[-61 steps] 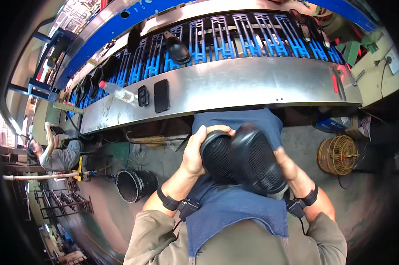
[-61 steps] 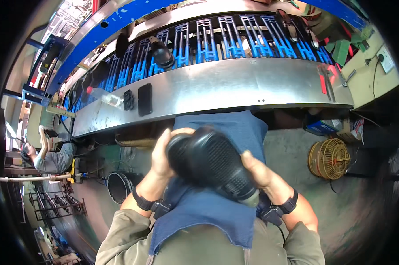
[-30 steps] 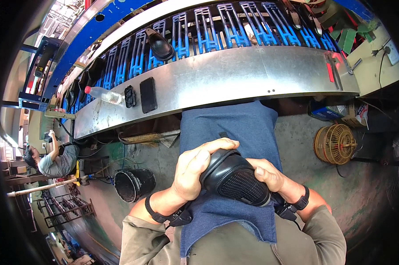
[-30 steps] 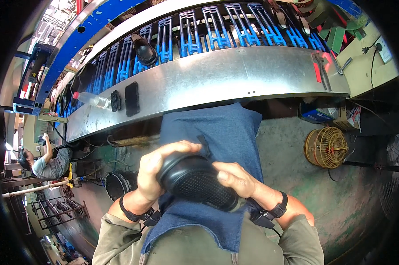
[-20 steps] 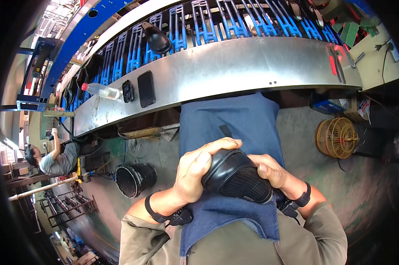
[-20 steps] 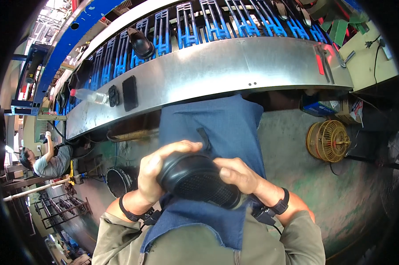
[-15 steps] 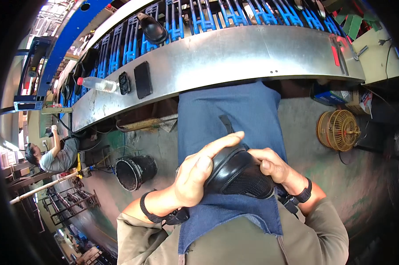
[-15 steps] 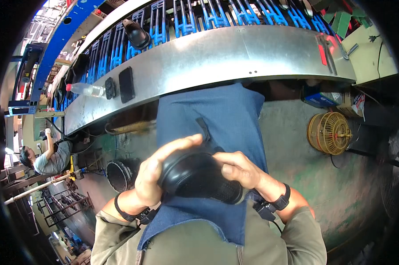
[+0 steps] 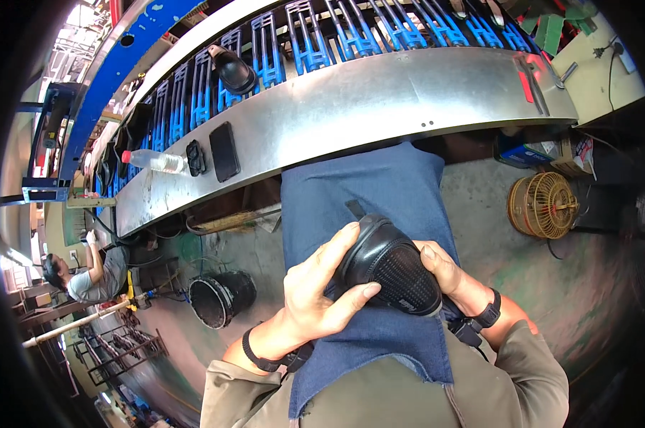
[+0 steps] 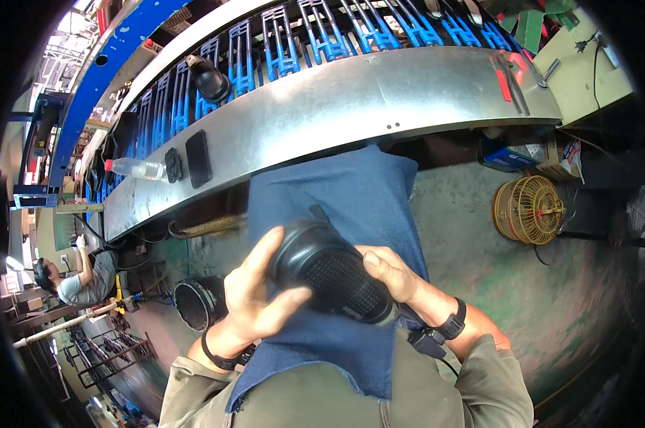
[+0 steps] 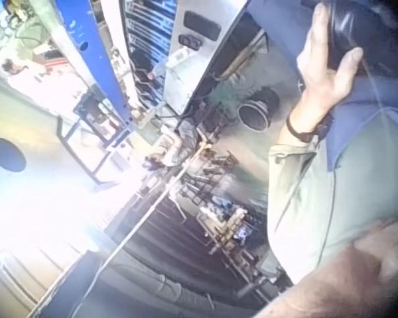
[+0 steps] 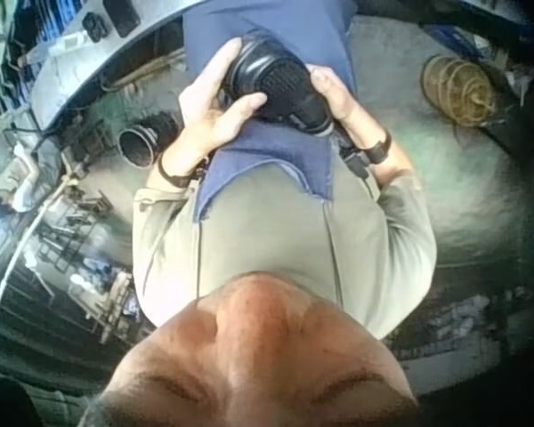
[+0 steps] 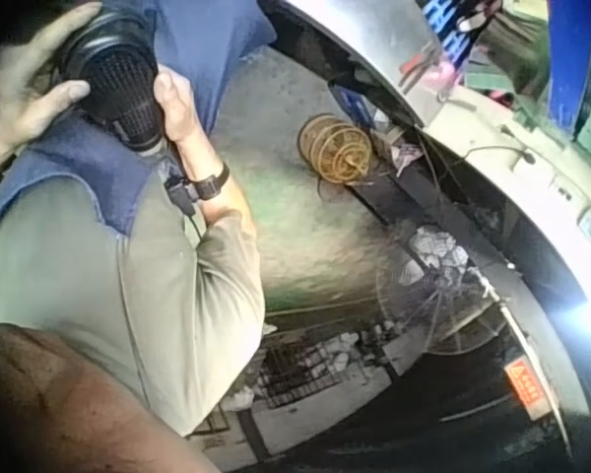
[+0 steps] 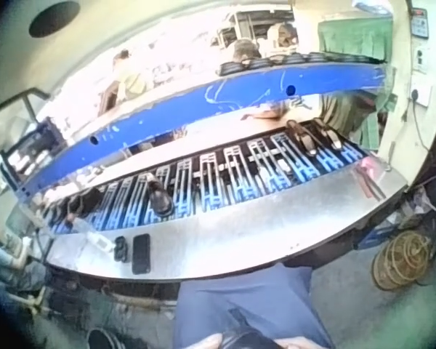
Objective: The person is inspecting and cleaning shoe soles and uppers before placing them on a conveyor belt in a shoe factory.
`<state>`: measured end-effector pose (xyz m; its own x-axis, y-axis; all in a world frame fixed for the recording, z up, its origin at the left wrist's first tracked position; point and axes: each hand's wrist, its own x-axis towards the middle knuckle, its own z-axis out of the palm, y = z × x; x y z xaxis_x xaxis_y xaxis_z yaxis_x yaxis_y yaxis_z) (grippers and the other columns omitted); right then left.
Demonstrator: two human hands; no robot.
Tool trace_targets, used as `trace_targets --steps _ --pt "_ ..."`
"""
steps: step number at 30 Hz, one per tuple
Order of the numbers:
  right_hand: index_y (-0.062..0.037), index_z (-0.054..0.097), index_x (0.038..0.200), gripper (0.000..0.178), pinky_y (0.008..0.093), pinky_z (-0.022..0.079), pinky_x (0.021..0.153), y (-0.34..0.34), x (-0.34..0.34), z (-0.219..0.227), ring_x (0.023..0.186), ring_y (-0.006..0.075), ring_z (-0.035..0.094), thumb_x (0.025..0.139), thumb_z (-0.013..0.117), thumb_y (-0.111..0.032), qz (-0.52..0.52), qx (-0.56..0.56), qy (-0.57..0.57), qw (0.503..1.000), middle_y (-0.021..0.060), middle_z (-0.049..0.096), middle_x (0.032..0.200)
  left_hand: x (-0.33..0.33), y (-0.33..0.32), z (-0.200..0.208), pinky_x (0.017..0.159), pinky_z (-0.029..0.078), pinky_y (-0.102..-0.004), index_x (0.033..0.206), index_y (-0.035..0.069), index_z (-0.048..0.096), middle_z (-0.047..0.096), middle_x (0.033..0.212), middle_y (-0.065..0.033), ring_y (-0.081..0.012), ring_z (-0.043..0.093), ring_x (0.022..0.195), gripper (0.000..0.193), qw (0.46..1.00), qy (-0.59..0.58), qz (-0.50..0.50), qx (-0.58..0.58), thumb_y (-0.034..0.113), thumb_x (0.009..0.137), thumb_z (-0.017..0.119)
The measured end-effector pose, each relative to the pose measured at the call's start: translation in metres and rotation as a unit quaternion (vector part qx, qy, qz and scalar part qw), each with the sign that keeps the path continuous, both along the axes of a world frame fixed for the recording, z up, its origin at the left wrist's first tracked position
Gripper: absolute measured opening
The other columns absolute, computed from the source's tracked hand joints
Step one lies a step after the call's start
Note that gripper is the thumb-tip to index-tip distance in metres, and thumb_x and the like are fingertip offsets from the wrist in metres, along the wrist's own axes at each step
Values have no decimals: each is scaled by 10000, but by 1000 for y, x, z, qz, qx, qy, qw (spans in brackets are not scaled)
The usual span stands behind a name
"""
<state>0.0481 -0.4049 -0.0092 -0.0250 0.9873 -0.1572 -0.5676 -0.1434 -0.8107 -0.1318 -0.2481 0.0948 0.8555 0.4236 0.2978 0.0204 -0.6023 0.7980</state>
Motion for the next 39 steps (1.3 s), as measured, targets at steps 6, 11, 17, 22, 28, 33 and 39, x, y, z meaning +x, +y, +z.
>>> trace_targets --steps 6,11,17,22,28,33,39 --pt "81 567 1329 729 300 484 924 -5 3 -5 1061 172 626 1035 428 -571 -32 3 34 999 119 674 1190 7 -11 -9 936 546 -365 1420 -128 429 628 1263 -286 -335 681 1104 792 998 -8 43 53 113 788 840" --pt "41 549 1376 679 335 493 997 -1 7 -16 1126 191 626 1073 353 -534 -91 15 169 981 129 657 1266 30 -9 -4 1069 449 -385 1466 -86 353 587 1346 -230 -265 584 1243 818 991 -7 21 -130 132 836 826" --pt "-5 352 1534 778 451 422 1144 9 3 37 1356 299 515 1032 392 -599 -122 32 240 963 197 477 1503 52 12 44 894 573 -363 1424 -88 457 679 1187 -259 -338 725 1018 885 998 -24 -58 12 231 736 913" --pt "-12 340 1542 776 443 427 1142 9 -5 29 1348 292 525 1033 392 -595 -124 46 269 954 196 467 1512 49 23 53 874 583 -359 1449 -72 450 698 1151 -243 -285 744 967 847 996 20 -90 7 187 769 884" --pt "-10 341 1542 767 424 430 1139 8 -8 27 1349 283 524 1038 382 -587 -129 57 253 957 194 465 1514 42 37 49 750 543 -295 1467 -38 452 694 885 -200 -244 727 784 710 989 69 -111 -61 130 865 791" --pt "-2 451 1474 707 396 501 1054 6 -14 27 1241 255 598 1056 362 -565 -129 47 281 950 164 567 1407 37 36 54 750 556 -336 1483 -65 405 689 893 -233 -325 724 768 760 988 76 -133 -13 145 862 790" --pt "-9 465 1463 669 413 515 1058 2 -18 25 1220 266 621 1059 388 -536 -157 26 326 932 171 572 1402 38 22 46 838 568 -384 1555 -10 291 688 1115 -262 -365 721 988 995 986 74 -149 27 248 786 866"
